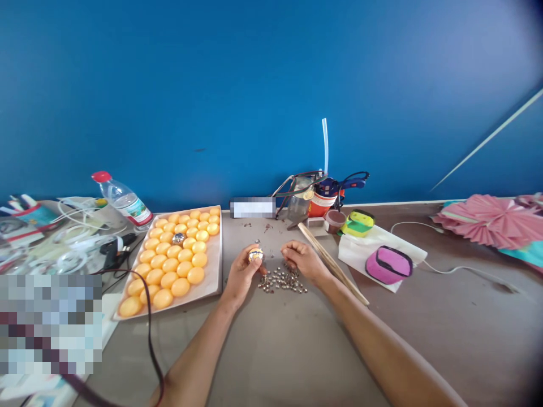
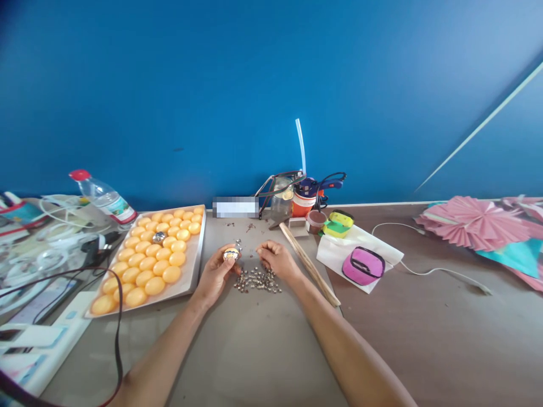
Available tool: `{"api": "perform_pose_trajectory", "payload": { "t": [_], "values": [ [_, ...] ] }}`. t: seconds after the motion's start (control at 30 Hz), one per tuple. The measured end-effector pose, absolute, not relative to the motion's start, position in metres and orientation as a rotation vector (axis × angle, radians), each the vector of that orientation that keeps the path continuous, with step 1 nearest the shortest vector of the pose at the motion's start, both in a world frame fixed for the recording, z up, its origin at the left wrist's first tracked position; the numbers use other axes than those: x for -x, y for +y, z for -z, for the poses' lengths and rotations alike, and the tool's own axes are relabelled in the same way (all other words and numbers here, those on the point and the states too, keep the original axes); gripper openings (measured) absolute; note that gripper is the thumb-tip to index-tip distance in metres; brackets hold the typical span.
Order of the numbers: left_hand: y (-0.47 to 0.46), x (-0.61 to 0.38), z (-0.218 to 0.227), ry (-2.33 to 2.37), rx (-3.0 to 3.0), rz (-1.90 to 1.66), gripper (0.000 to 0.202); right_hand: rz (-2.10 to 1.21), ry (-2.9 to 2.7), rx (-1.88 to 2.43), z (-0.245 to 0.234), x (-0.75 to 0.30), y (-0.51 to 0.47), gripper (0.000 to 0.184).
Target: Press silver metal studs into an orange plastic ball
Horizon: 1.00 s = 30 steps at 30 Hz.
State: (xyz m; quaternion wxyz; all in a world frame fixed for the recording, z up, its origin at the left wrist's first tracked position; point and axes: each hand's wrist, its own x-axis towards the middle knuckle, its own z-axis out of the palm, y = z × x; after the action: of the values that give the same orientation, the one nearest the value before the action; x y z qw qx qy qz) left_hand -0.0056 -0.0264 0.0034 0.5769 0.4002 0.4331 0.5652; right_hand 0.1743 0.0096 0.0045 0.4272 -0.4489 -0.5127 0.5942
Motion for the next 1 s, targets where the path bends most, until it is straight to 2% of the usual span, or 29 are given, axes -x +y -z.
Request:
{"api": "perform_pose_trajectory", "payload": {
  "t": [0.17, 0.3, 0.5, 0.73, 1.0],
  "values": [
    [-0.025, 0.004, -0.004, 0.884, -0.787, -1.311, 0.046, -1.658, -1.079, 0.954, -0.012, -0.172, 0.006, 0.027],
    [-0.025, 0.005, -0.004, 0.867, -0.788, -1.275, 0.048, -1.764, -1.033, 0.841, -0.013, -0.167, 0.004, 0.025],
    [-0.027, 0.004, -0.003, 0.937, -0.931, -1.198, 0.051, -1.658, -1.115, 0.873, -0.007, -0.161, 0.002, 0.017],
    [-0.031, 0.000, -0.009, 1.010, -1.064, -1.139, 0.042, -1.513, -1.337, 0.950, -0.009, -0.159, 0.001, 0.013],
    [-0.027, 0.003, -0.001, 0.996, -1.181, -1.145, 0.038, -1.570, -1.370, 0.961, -0.010, -0.155, -0.002, 0.012]
  ]
}}
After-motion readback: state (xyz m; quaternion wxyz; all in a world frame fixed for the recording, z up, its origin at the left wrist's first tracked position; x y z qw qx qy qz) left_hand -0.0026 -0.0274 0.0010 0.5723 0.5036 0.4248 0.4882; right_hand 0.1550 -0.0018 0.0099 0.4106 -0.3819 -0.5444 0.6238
